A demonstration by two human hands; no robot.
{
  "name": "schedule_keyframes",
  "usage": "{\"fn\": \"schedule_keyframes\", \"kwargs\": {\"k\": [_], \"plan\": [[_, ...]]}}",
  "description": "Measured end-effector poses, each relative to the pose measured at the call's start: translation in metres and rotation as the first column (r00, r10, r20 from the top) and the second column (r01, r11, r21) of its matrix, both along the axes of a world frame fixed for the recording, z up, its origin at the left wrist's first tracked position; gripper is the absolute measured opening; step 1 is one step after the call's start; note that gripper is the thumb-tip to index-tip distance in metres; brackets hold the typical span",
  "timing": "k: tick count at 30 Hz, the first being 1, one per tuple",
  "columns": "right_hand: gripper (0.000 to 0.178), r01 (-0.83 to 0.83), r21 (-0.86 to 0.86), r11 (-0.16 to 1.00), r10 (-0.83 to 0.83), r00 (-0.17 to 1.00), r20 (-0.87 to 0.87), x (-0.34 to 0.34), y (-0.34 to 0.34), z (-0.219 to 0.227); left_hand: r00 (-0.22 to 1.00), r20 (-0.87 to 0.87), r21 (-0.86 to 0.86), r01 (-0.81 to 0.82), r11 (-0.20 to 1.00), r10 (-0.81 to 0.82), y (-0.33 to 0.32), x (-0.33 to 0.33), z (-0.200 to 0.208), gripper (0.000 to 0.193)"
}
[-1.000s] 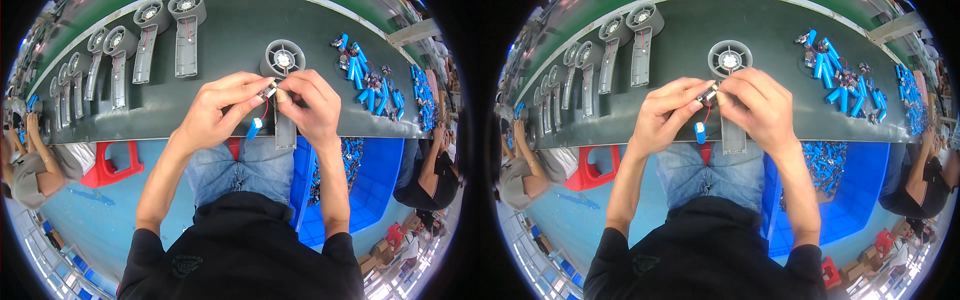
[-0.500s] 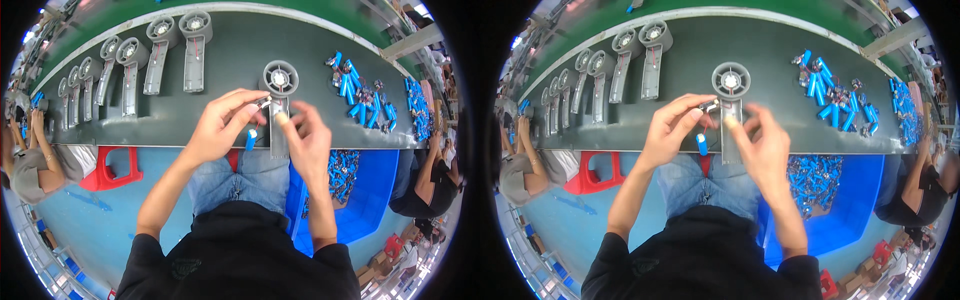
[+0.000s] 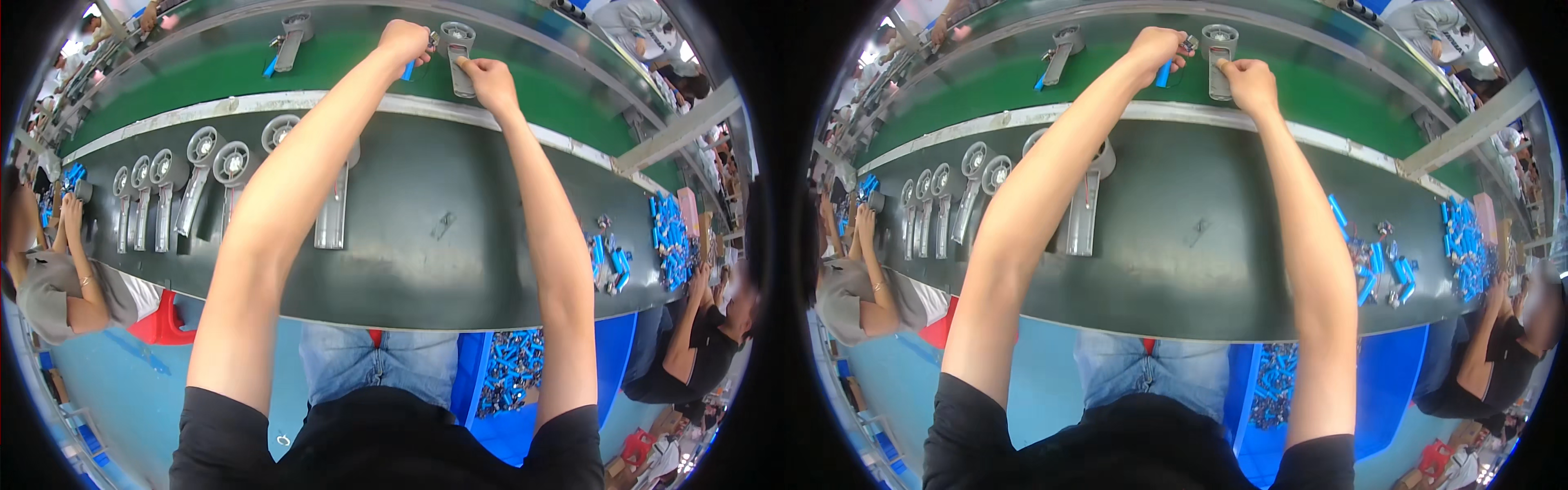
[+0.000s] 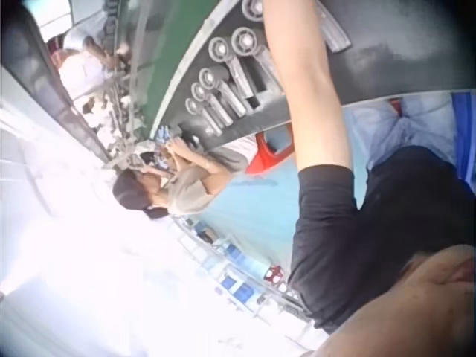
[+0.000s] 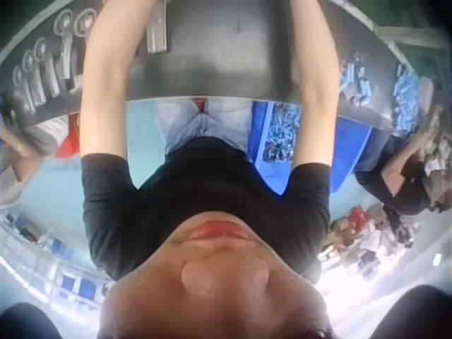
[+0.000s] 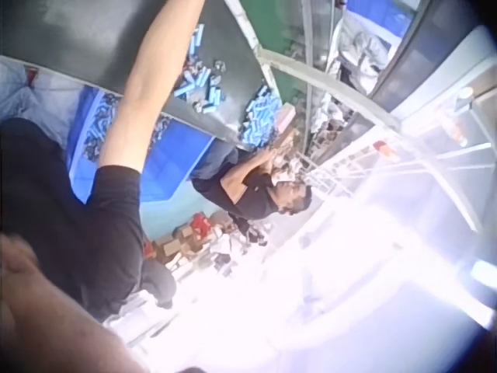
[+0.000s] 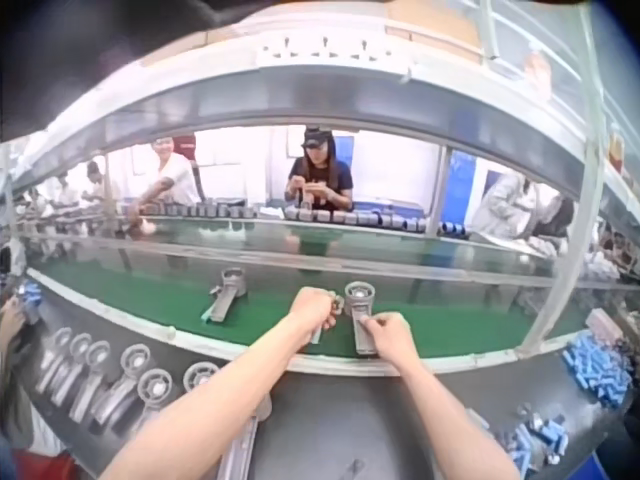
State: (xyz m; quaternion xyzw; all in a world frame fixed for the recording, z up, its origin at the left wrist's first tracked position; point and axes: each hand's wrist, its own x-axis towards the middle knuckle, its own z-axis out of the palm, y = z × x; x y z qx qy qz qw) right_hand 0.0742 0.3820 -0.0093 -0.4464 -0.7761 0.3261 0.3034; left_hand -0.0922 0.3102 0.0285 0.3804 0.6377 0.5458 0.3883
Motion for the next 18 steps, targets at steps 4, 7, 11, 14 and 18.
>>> {"fn": "schedule_keyframes", "kwargs": {"k": [4, 7, 11, 14, 18], "plan": [[0.047, 0.041, 0.081, 0.996, -0.044, 0.999, 0.031, -0.027, 0.035, -0.034, 1.0, 0.025, -0.043, 0.017, 0.999, -0.016, 0.017, -0.02, -0.02, 0.028], [0.054, 0.058, 0.163, 0.985, -0.077, 0.991, 0.109, -0.03, 0.029, -0.034, 0.883, -0.465, -0.086, 0.024, 0.996, -0.061, -0.003, -0.05, -0.016, 0.038], [0.055, 0.0, 0.181, 0.984, -0.036, 0.98, 0.195, 0.02, 0.03, -0.009, 0.46, -0.793, -0.333, 0.221, 0.917, -0.399, -0.081, -0.053, 0.044, 0.057], [0.047, -0.074, 0.131, 0.989, 0.039, 0.967, 0.251, 0.078, 0.004, 0.034, 0.264, -0.695, -0.631, 0.219, 0.744, -0.668, -0.151, -0.026, 0.085, 0.069], [0.039, -0.028, 0.0, 1.0, 0.027, 0.955, 0.297, 0.13, -0.055, 0.066, 0.252, -0.714, -0.583, 0.301, 0.754, -0.653, -0.188, -0.024, 0.063, 0.064]]}}
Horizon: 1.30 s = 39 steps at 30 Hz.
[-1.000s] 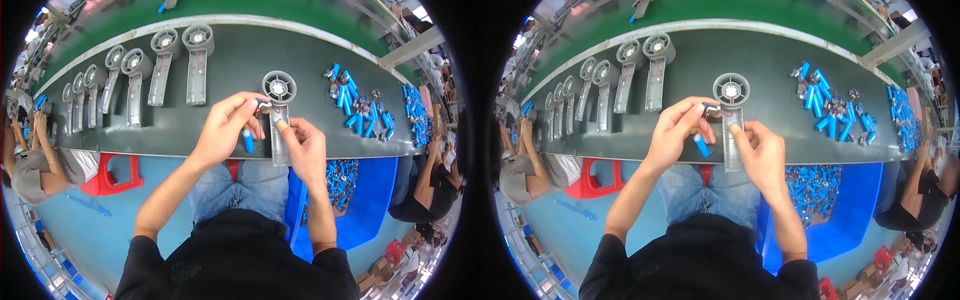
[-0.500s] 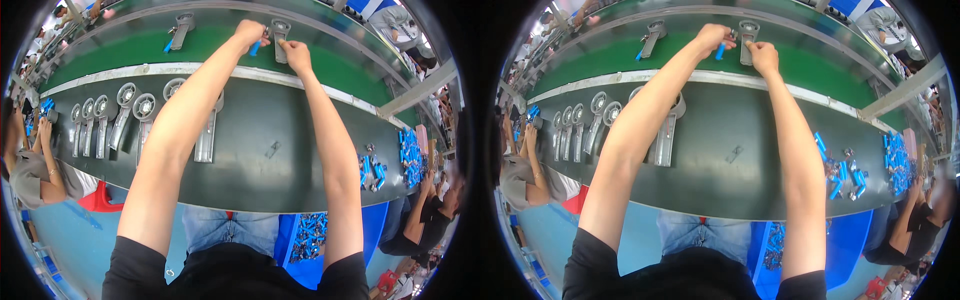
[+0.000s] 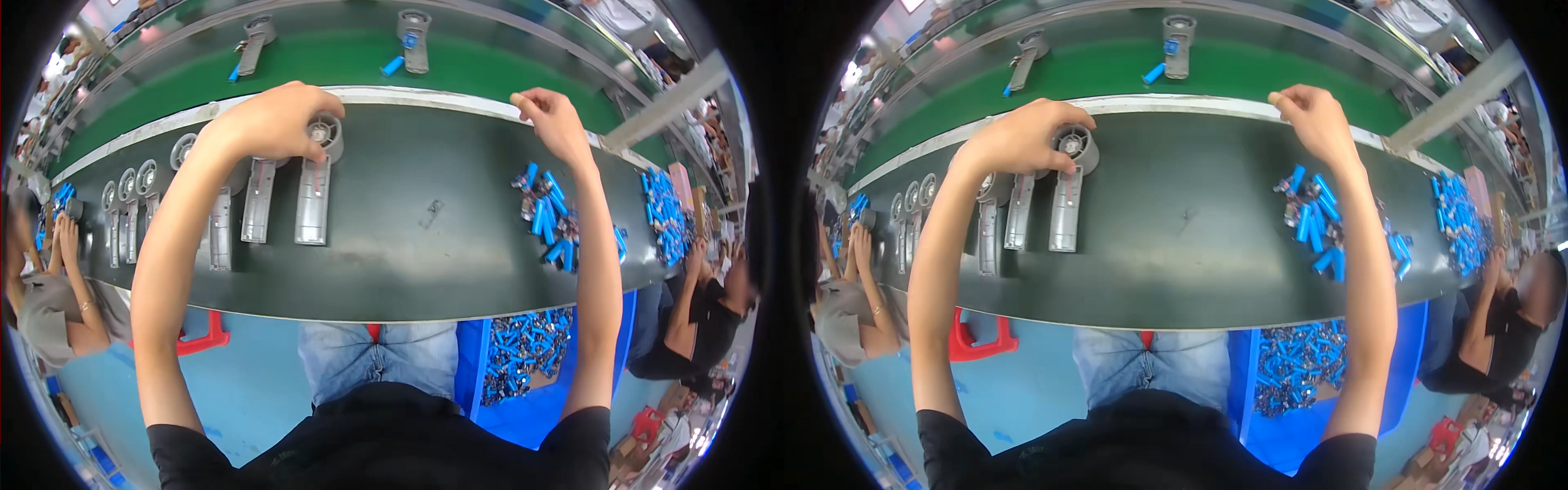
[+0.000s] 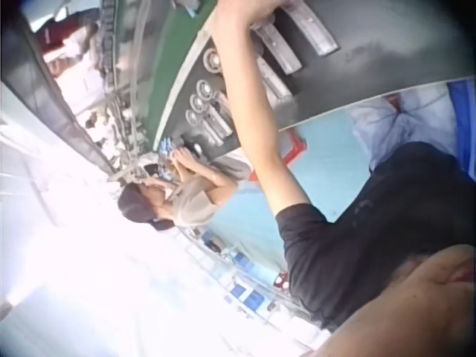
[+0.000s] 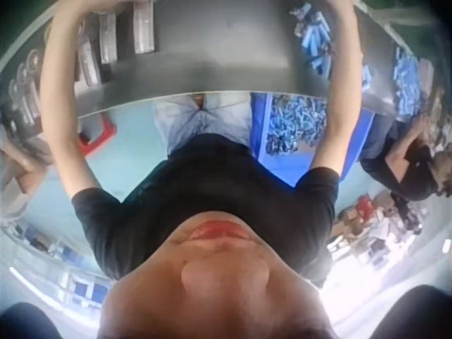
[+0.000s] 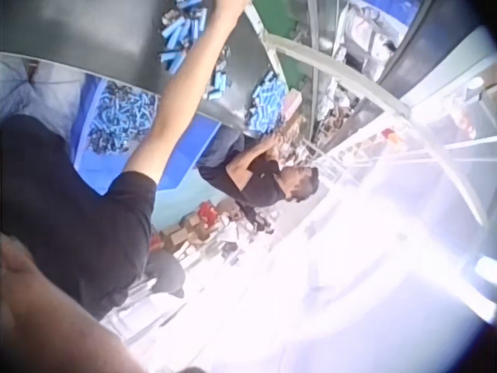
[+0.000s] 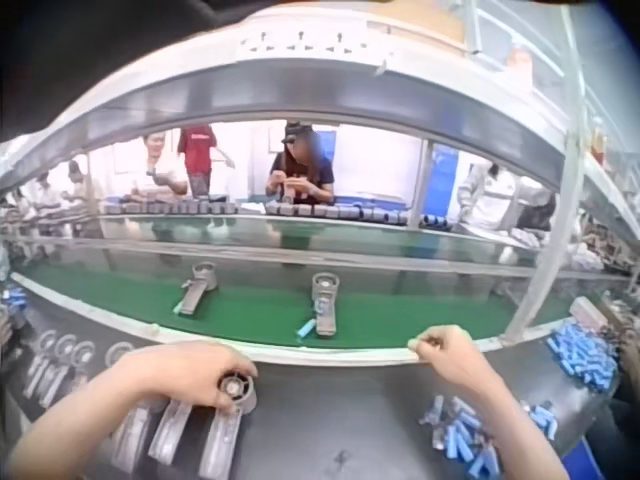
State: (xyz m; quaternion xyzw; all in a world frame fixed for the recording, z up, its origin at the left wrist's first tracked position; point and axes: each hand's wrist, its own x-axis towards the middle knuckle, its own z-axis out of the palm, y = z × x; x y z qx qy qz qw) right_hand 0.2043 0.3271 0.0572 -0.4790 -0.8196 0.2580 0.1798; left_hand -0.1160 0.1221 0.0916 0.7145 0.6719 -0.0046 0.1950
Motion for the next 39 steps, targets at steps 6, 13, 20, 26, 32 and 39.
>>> {"fn": "schedule_keyframes", "kwargs": {"k": [6, 13, 20, 26, 32, 39], "plan": [[0.04, 0.001, 0.139, 0.99, -0.035, 0.968, 0.247, 0.057, -0.047, -0.017, 0.98, 0.146, 0.315, 0.082, 0.946, -0.134, -0.02, 0.049, -0.013, 0.053], [0.027, -0.224, 0.221, 0.949, 0.143, 0.932, 0.332, 0.06, -0.079, -0.019, 0.96, 0.212, 0.446, 0.074, 0.892, -0.186, -0.036, 0.133, -0.051, 0.043], [0.027, -0.023, -0.062, 0.998, -0.014, 0.848, -0.529, 0.084, -0.12, 0.012, 0.91, 0.356, 0.558, -0.024, 0.829, -0.214, -0.046, 0.129, -0.058, 0.042], [0.023, -0.343, -0.162, 0.925, 0.116, 0.663, -0.739, 0.049, -0.17, 0.013, 0.624, 0.679, 0.664, -0.296, 0.687, -0.387, -0.05, 0.154, -0.036, 0.048], [0.031, -0.463, -0.305, 0.832, 0.043, 0.603, -0.796, 0.02, -0.214, 0.007, 0.451, 0.813, 0.547, -0.376, 0.748, -0.368, -0.085, 0.161, -0.044, 0.038], [0.015, -0.209, 0.015, 0.978, 0.207, 0.951, -0.228, 0.017, -0.242, -0.02, 0.294, 0.956, 0.186, -0.542, 0.82, -0.022, -0.124, 0.144, -0.056, 0.017]]}}
